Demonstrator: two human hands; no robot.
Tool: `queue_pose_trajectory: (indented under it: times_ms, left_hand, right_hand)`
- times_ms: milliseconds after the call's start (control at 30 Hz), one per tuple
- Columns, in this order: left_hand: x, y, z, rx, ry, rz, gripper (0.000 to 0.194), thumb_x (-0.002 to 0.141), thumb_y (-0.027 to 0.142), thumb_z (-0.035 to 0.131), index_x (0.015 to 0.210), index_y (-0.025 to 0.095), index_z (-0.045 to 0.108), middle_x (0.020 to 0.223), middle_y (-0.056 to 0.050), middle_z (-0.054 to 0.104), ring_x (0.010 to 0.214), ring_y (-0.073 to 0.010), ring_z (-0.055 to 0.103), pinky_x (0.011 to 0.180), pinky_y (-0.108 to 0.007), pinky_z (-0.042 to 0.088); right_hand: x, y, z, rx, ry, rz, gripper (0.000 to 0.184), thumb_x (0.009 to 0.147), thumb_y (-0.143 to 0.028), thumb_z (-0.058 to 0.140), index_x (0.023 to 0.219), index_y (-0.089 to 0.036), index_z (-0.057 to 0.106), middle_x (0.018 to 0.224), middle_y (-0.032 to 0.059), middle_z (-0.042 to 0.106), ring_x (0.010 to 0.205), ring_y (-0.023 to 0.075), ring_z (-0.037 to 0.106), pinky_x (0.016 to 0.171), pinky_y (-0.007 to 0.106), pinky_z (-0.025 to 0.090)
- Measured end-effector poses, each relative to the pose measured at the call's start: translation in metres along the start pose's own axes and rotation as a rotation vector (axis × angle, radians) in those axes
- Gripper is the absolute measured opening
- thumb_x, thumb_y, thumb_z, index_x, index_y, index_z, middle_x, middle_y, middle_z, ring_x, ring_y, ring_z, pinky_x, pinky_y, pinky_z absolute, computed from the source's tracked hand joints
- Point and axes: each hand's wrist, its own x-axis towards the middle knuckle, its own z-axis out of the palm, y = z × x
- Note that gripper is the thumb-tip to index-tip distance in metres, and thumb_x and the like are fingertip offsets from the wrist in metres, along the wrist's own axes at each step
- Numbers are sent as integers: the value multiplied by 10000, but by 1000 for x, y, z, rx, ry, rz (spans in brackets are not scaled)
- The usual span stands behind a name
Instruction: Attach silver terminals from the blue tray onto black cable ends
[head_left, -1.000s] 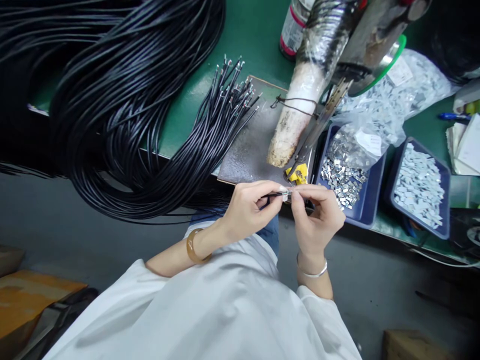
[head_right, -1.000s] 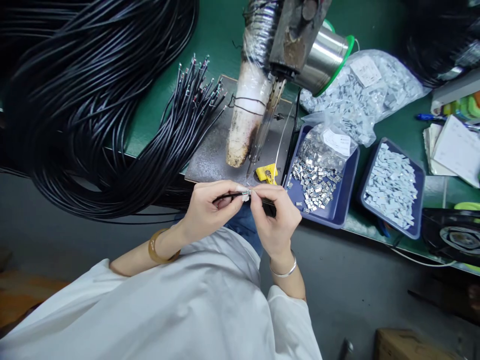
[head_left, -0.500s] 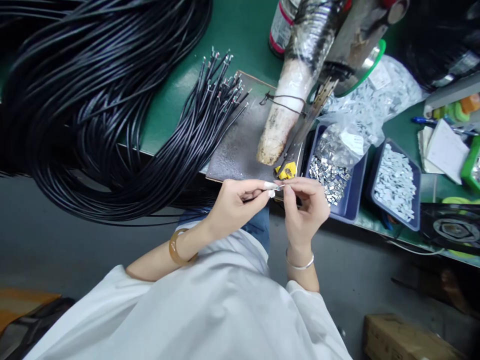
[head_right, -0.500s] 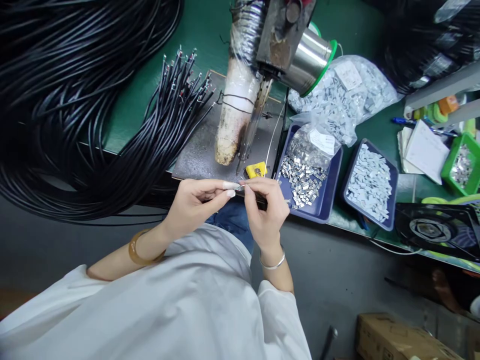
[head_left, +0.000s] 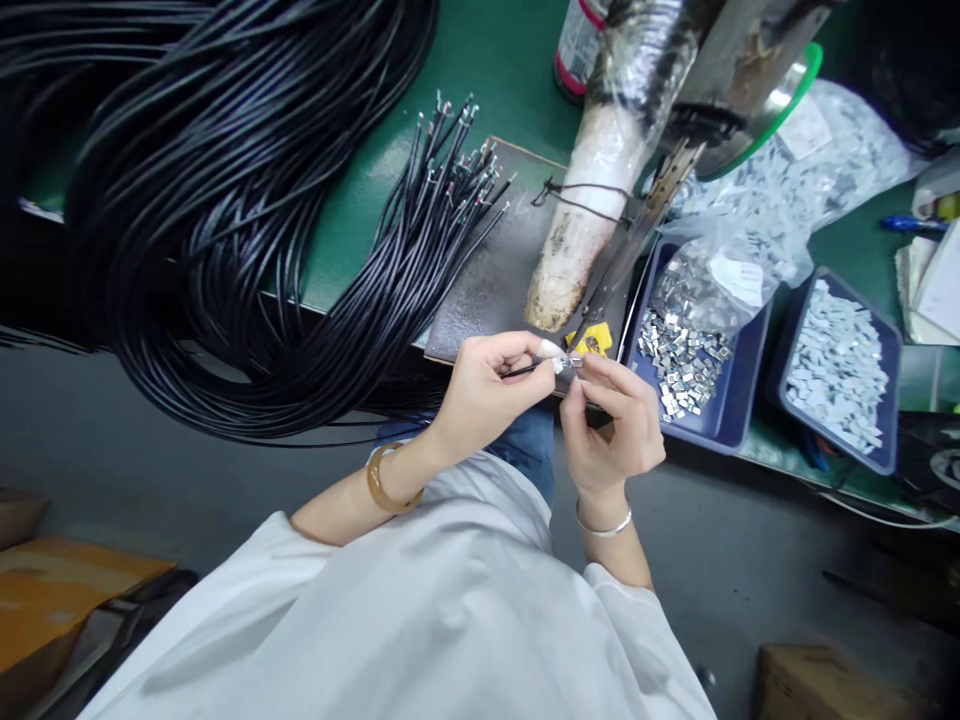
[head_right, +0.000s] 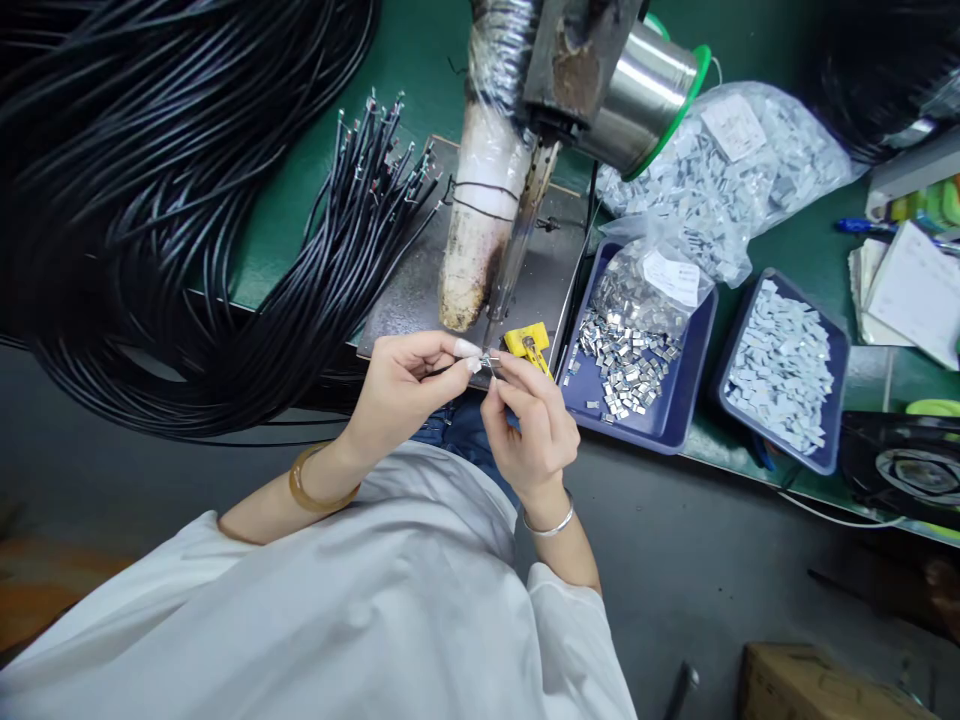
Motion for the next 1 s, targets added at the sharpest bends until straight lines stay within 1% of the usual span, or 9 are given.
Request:
queue_pose_trajectory:
  times_ms: [167,300,433,600,767,867,1000]
  left_hand:
    - [2,1,1,42,18,16,107,789,168,656,702,108,666,517,80,327,479,-38,256,448,-189,197]
    - [2,2,2,55,32,37,114,794,156,653,686,118,654,514,82,311,478,-37,245,451,-193,195]
    - [1,5,3,48,36,51,125,808,186,656,697,130,662,510,80,307,472,-40,243,450,-195,197]
    - [1,6,1,15,31,-10,115,775,184,693,678,136,652,508,77,320,483,-45,256,460,-201,206]
    - [1,5,-1,-34,-1,-114,73,746,175,709,704,131,668,515,75,340,492,-49,267,466,-206,208]
    - [-1,5,-2,-36,-32,-126,74,761,191,695,726,129,675,516,76,325,487,-48,248,458,-210,178]
    - [-4,7,0,-27,-67,-115,92,775,208,684,726,130,672,516,80,295,486,-47,218,457,-214,151]
  right_hand:
    - [1,1,1,57,-24,58,209,835,-56,704,981,-195,647,1063,57,761,958,165,741,823,303,640]
    - [5,2,2,56,-9,46,214,820,-48,719,962,-195,655,1051,51,763,953,163,740,822,297,642]
    - [8,-1,2,76,12,56,234,802,-37,738,956,-199,667,1069,46,757,949,165,740,813,304,657]
    - [7,-3,2,89,12,60,232,800,-37,730,941,-200,642,1106,48,751,960,168,743,797,300,669]
    - [2,0,-1,83,-25,29,217,807,-48,714,918,-201,608,1064,51,766,922,155,749,795,276,646]
    - [4,2,-4,110,-35,66,194,839,-74,693,944,-215,611,1038,38,768,917,157,752,817,295,635]
    - [10,2,-8,108,-97,115,178,879,-97,664,992,-224,614,977,24,763,903,161,754,808,299,621]
